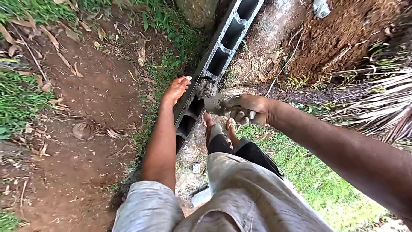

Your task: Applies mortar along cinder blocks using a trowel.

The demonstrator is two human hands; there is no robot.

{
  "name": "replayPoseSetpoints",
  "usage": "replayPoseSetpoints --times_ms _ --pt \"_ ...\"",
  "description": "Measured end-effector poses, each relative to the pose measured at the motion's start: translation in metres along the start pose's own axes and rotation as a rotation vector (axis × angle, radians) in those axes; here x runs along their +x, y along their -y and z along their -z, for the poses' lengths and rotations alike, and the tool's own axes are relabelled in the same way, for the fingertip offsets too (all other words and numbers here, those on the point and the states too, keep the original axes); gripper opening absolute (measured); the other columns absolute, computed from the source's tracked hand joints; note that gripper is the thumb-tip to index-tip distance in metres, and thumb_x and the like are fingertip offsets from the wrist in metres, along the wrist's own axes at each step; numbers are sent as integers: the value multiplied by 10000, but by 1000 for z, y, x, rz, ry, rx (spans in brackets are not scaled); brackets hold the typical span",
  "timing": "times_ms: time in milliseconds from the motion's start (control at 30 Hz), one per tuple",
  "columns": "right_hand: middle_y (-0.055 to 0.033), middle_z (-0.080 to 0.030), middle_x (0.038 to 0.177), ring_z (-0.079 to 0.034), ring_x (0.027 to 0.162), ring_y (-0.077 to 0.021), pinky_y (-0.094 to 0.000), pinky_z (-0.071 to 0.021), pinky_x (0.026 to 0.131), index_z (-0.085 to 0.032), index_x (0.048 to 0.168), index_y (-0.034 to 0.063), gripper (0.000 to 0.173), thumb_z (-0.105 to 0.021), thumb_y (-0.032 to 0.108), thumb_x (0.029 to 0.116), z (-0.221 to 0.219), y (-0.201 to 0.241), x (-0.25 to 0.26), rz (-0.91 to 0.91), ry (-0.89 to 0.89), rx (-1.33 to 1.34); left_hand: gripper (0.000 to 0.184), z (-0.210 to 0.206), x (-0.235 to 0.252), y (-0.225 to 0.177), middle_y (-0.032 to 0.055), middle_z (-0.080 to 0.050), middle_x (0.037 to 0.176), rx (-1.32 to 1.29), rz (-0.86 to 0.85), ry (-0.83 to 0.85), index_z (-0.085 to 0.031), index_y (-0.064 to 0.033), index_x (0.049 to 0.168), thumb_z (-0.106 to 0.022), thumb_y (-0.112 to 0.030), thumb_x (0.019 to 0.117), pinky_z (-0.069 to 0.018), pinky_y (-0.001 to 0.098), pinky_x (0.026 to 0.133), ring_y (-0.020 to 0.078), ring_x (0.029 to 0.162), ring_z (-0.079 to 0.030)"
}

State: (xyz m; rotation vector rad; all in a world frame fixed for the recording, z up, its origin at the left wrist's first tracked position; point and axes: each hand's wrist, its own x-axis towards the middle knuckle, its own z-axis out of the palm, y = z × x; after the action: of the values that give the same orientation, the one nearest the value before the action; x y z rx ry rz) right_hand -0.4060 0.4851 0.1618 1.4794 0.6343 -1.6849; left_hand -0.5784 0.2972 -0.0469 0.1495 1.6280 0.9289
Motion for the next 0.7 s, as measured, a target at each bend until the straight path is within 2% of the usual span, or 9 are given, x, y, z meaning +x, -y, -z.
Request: replayPoseSetpoints --times_ms 67,300,433,533,700 --pt "4 -487 644 -421 416 -48 -176 -361 365 -569 1039 79 298 -399 316 1103 2 1 -1 -6 21 8 499 -3 5 1 119 -610 1402 -13 0 29 -563 -89 1429 -378 -425 1111 -474 433 1056 237 1261 -599" --pt "10 -495 641 -412 406 -36 -167 -357 358 -566 1071 84 325 -379 347 1111 9 -4 2 5 87 41 534 -8 11 0 118 -630 1378 -43 -42 57 -579 -71 1411 -301 -425 1123 -476 407 1075 204 1257 -610" --pt "8 -496 642 -415 399 -38 -170 -357 348 -575 1089 79 345 -375 359 1110 12 -2 3 -21 95 64 540 -10 8 1 115 -624 1390 -56 -59 52 -583 -68 1408 -287 -420 1124 -469 410 1085 201 1273 -600" --pt "19 -479 627 -396 387 -23 -155 -348 342 -593 1074 76 352 -383 358 1103 18 -4 3 -10 164 127 543 -11 8 3 117 -617 1402 -64 -59 52 -580 -61 1410 -279 -413 1126 -462 411 1096 205 1290 -589" --pt "29 -470 624 -377 384 -16 -149 -319 338 -617 1137 66 416 -351 385 1104 29 -6 12 -23 195 149 538 -11 11 2 117 -612 1407 -46 -73 60 -588 -54 1398 -297 -415 1124 -462 417 1094 207 1289 -586"
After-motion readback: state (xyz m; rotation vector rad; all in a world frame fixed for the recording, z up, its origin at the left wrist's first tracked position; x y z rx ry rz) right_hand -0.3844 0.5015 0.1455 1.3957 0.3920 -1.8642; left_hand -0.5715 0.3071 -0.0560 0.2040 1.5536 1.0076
